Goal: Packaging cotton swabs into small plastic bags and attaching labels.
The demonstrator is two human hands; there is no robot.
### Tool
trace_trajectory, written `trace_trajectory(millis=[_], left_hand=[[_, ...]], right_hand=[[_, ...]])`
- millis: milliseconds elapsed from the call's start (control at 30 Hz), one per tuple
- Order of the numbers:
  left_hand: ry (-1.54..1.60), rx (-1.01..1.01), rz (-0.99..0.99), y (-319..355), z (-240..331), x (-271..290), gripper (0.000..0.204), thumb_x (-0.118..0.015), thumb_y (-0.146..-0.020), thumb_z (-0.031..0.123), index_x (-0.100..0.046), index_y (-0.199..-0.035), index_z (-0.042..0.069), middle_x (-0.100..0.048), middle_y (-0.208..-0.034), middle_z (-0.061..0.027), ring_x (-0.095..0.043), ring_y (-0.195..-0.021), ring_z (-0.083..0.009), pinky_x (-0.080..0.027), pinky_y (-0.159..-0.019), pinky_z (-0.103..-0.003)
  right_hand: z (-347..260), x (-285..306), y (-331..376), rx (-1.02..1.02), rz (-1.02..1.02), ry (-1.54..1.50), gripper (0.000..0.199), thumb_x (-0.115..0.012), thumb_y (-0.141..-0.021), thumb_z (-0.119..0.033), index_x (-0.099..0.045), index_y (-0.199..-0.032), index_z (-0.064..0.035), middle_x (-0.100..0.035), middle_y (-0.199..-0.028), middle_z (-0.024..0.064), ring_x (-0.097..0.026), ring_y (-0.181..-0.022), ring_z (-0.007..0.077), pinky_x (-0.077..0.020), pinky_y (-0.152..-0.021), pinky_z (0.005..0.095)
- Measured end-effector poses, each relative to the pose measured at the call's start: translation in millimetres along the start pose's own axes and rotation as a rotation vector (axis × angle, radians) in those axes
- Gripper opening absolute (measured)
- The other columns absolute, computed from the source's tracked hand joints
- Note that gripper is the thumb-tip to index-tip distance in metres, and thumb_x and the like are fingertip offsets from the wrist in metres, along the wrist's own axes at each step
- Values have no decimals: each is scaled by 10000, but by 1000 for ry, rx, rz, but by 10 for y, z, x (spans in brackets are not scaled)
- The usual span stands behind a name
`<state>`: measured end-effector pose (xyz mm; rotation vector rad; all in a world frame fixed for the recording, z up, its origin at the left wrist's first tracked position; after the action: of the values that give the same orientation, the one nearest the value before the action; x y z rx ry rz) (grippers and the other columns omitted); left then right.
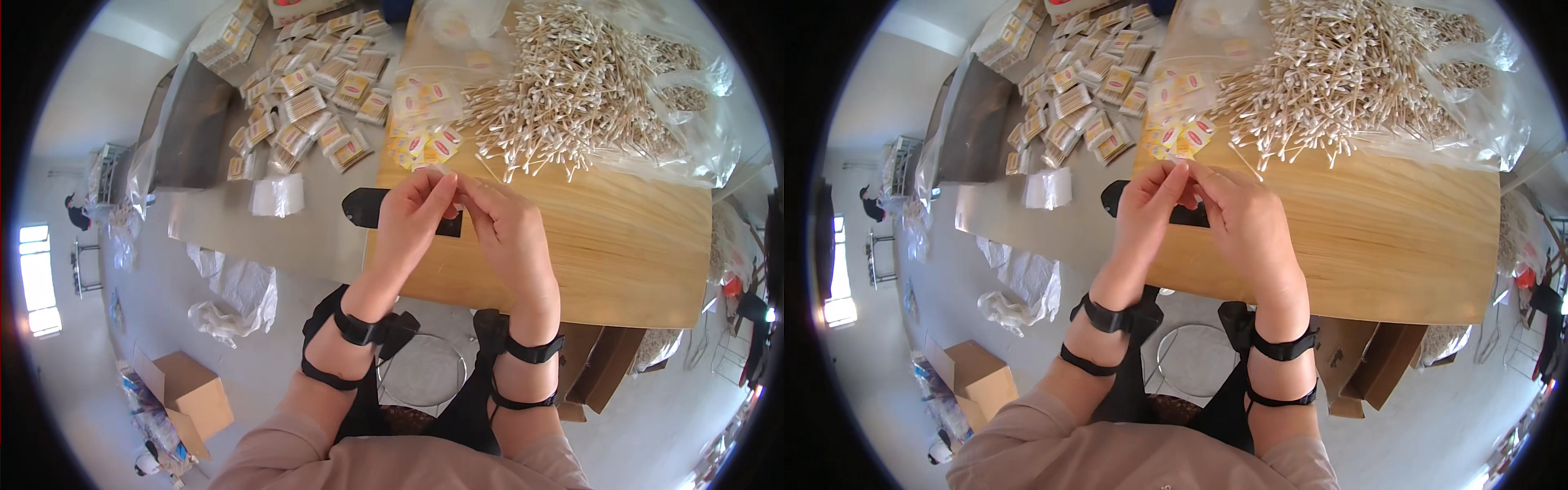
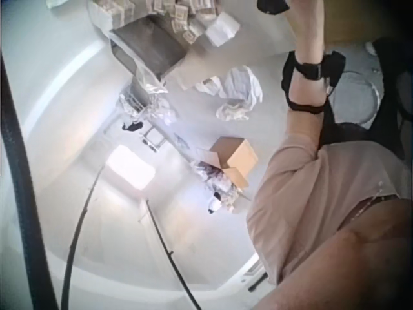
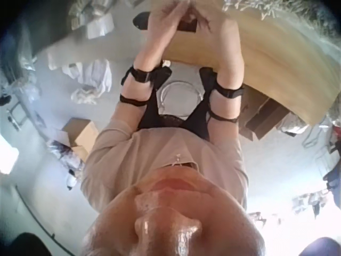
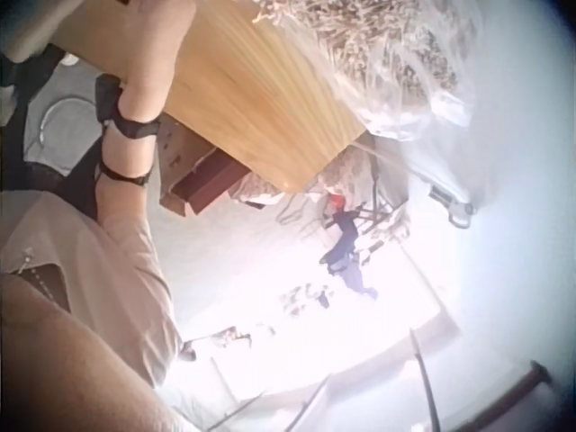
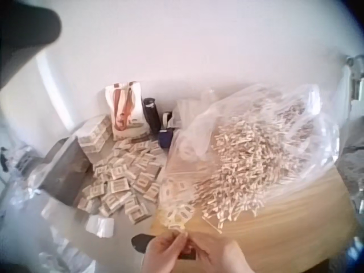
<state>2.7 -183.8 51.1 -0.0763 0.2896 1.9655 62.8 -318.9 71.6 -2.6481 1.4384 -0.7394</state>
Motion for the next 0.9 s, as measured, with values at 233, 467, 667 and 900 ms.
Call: trace_trajectory(millis=[233,467,667,900], left_hand=[[16,79,-152,-198,53,-39,214,-572,-996,195,-639,-976,-7,-656,-850,-12,-587,-734,-52,-489,-647,-201],[-161,218,-190,-250,143,155,183,-616,-969,171,-651,-896,7,-635,-749,11,-579,-647,-40,-459,-564,-194],[-73,85,-162,-260,68,217,173,-663,-948,184,-656,-876,27,-630,-732,27,-566,-651,-25,-445,-558,-185],[73,37,-228,-279,57,242,157,-666,-946,172,-658,-879,31,-648,-753,24,-565,-665,-26,-446,-568,-183]], right_hand=[[89,24,-54,143,116,240,370,-651,-779,43,-652,-1145,-12,-669,-1035,125,-630,-888,327,-520,-753,397],[22,-27,-75,144,123,216,392,-692,-760,18,-654,-1148,-19,-640,-980,137,-607,-881,317,-516,-739,393],[-21,-154,-108,20,104,115,413,-690,-744,43,-651,-1149,-27,-632,-968,144,-618,-849,313,-519,-723,389],[-76,-206,-154,38,144,63,395,-659,-739,76,-664,-1123,-19,-617,-956,138,-623,-830,300,-527,-695,373]])
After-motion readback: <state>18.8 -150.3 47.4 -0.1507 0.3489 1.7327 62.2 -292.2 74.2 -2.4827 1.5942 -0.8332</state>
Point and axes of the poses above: each hand's wrist, its own y-axis away from the middle knuckle, its own x-axis out of the back of the hand, z = x × y, the point moved 1 cm from there along -y, towards the middle knuckle
